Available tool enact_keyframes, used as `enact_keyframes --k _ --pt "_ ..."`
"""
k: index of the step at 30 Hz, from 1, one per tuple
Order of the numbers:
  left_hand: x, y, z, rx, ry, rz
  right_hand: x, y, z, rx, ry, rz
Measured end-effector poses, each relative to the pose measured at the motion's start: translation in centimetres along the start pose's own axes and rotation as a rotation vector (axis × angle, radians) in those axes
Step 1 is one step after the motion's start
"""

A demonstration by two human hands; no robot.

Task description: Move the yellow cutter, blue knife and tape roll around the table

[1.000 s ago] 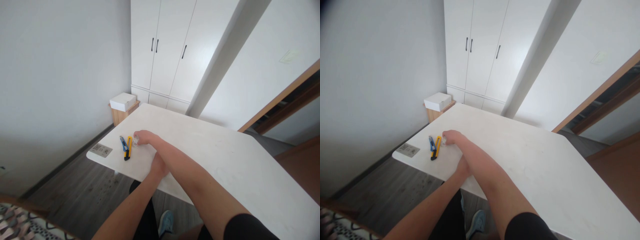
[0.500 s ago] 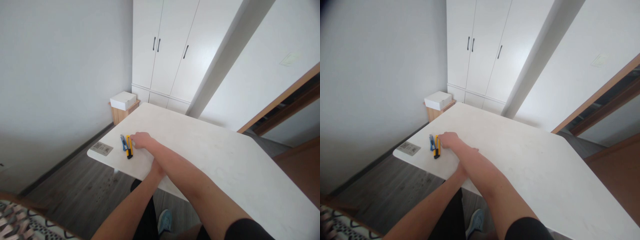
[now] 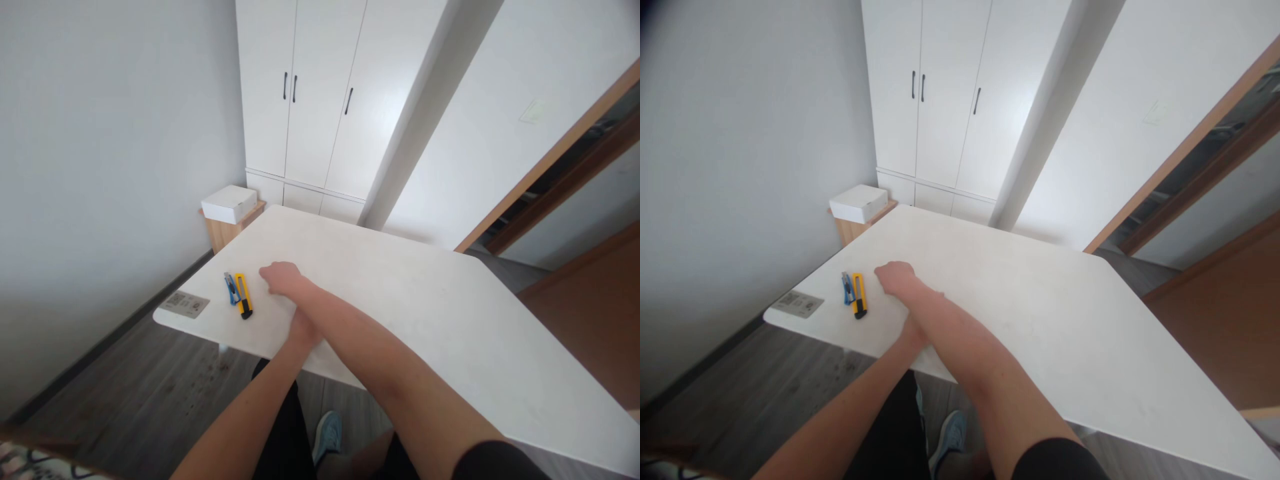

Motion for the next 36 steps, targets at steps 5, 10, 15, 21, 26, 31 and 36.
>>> enact_keyframes --k 5,10,15,21,26,31,36 --pt "-0.1 -0.3 -1.5 0.100 -0.231 0.069 1.4 10.7 -11.7 0.335 0.011 -0.021" --pt "-0.1 -0.4 -1.6 0.115 -0.393 0.067 7.3 21.6 -18.2 0.501 -0.022 0.185" --pt "-0.1 -0.4 -1.5 0.138 -0.428 0.038 9.4 24.9 -17.2 0.465 -0.095 0.149" --pt "-0.3 -0.3 -1.7 0.175 -0.445 0.029 9.4 24.6 -16.8 0.429 -0.123 0.192" --pt "-0.3 -0.3 -1.5 0.175 -0.450 0.021 9.2 24.7 -17.3 0.446 -0.137 0.170" --pt "-0.2 -0.4 -1.5 0.182 -0.458 0.020 9.5 24.6 -16.8 0.400 -0.079 0.140" --pt "-0.3 -0.3 -1.6 0.182 -0.454 0.018 9.7 24.3 -16.7 0.378 -0.043 0.129"
Point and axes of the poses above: each hand's wrist, its own y-axis away from the middle knuckle, its own x-axis out of the palm, z = x × y, the point moved 7 cm from there along -y, towards the middle knuckle, and after that the axes turned 2 degrees about z, right-handed, at the moved point
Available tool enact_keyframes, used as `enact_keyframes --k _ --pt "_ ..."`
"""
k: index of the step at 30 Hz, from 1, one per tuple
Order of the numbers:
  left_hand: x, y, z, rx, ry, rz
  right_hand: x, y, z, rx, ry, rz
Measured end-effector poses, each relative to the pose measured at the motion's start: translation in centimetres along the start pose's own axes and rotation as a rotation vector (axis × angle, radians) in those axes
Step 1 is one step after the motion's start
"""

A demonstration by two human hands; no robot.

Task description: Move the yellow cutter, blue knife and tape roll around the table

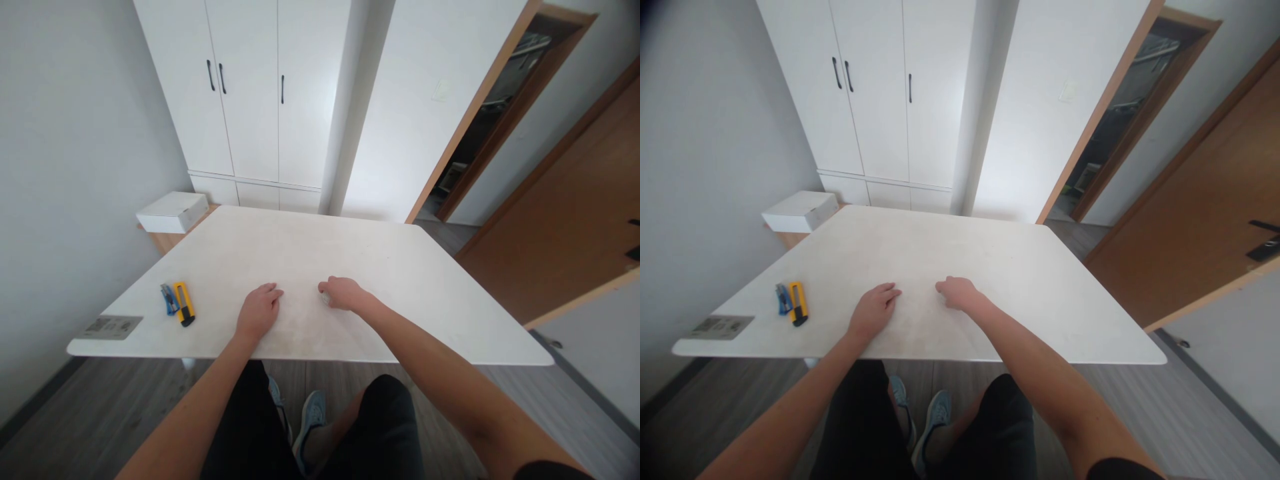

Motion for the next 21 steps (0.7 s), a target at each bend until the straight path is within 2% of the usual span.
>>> enact_keyframes --k 8,11,14,17,21 --pt "0.0 -0.1 0.0 0.001 -0.006 0.004 -0.2 0.0 0.4 0.012 0.021 0.007" --pt "0.1 -0.1 0.0 0.000 -0.009 0.009 -0.3 0.5 -0.2 0.073 -0.048 0.037" --pt "0.0 -0.1 -0.1 0.001 0.000 0.009 0.6 2.0 -2.7 0.221 -0.145 0.096" --pt "0.0 -0.1 -0.1 -0.013 0.003 0.012 2.6 4.7 -5.9 0.351 -0.215 0.158" --pt "-0.1 0.0 -0.1 -0.007 -0.005 0.026 4.9 7.8 -8.5 0.357 -0.388 0.070"
Point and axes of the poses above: each hand's wrist, its own y-axis away from the middle knuckle, its own x-axis out of the palm, z = x × y, the point moved 7 cm from there along -y, towards the middle knuckle, and after that the axes turned 2 degrees about z, right-handed, at the moved point
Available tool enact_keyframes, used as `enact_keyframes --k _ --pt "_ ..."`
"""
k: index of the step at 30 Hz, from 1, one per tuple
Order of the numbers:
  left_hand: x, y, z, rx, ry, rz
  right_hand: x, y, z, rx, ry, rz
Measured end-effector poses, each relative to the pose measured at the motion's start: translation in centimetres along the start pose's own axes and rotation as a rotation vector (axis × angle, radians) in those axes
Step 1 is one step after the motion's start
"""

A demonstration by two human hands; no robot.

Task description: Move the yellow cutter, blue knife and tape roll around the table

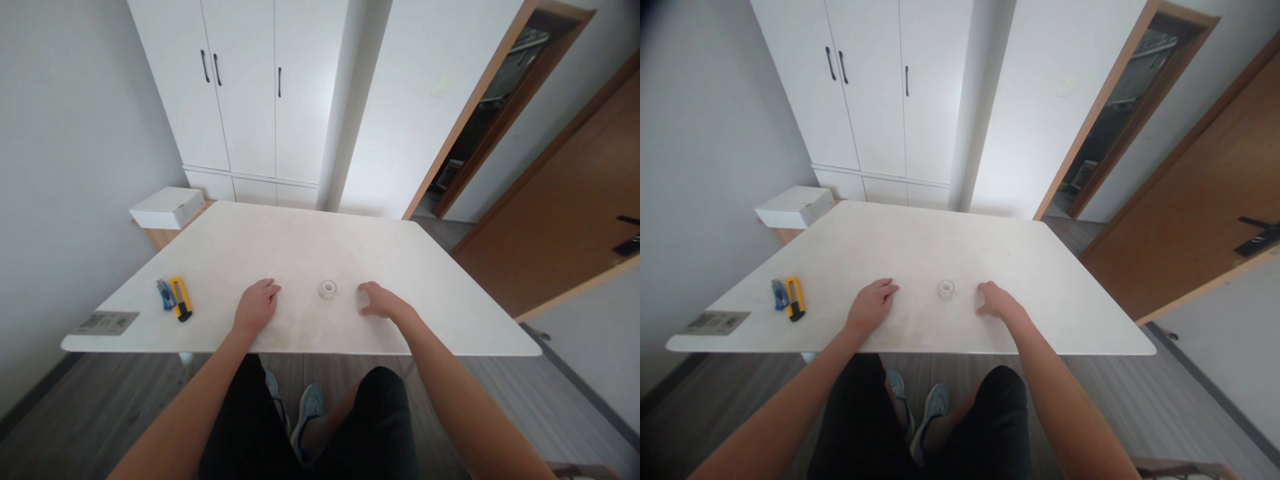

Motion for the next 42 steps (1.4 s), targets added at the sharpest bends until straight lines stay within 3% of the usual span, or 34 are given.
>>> enact_keyframes --k 4,8,11,15,18,22,29,33,39,42 --pt "0.0 0.0 0.1 0.006 0.006 -0.003 0.7 0.7 -0.9 -0.056 -0.075 -0.054" --pt "0.0 0.0 0.2 -0.003 0.012 -0.012 0.4 0.4 -0.2 0.001 -0.004 -0.024" --pt "0.0 0.0 0.1 0.006 0.011 -0.010 -0.7 -0.2 1.7 0.026 0.076 -0.025" --pt "-0.1 0.0 0.1 0.008 0.002 -0.011 -2.7 -1.1 7.1 -0.209 0.068 -0.111" --pt "-0.1 0.0 0.1 0.010 -0.004 -0.012 -2.8 -2.0 9.9 -0.291 0.112 -0.058" --pt "-0.2 0.0 0.0 0.005 -0.004 -0.010 -1.9 -3.6 11.2 -0.306 0.243 0.006" --pt "-0.1 0.0 0.2 0.002 0.013 -0.019 -0.9 -4.3 11.6 -0.328 0.354 -0.054" --pt "-0.1 0.0 0.2 0.018 0.017 -0.031 -2.1 -3.8 7.2 -0.232 0.319 -0.042" --pt "0.1 -0.1 0.3 0.022 0.006 -0.029 -5.7 -3.0 -6.9 0.184 0.227 -0.087" --pt "0.1 -0.2 0.3 0.020 0.008 -0.032 -6.1 -2.8 -10.9 0.258 0.197 -0.091"
Point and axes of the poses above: each hand's wrist, its own y-axis away from the middle knuckle, its own x-axis out of the palm, z = x × y, the point moved 7 cm from there along -y, towards the middle knuckle, and after that the axes turned 2 degrees about z, right-handed, at the moved point
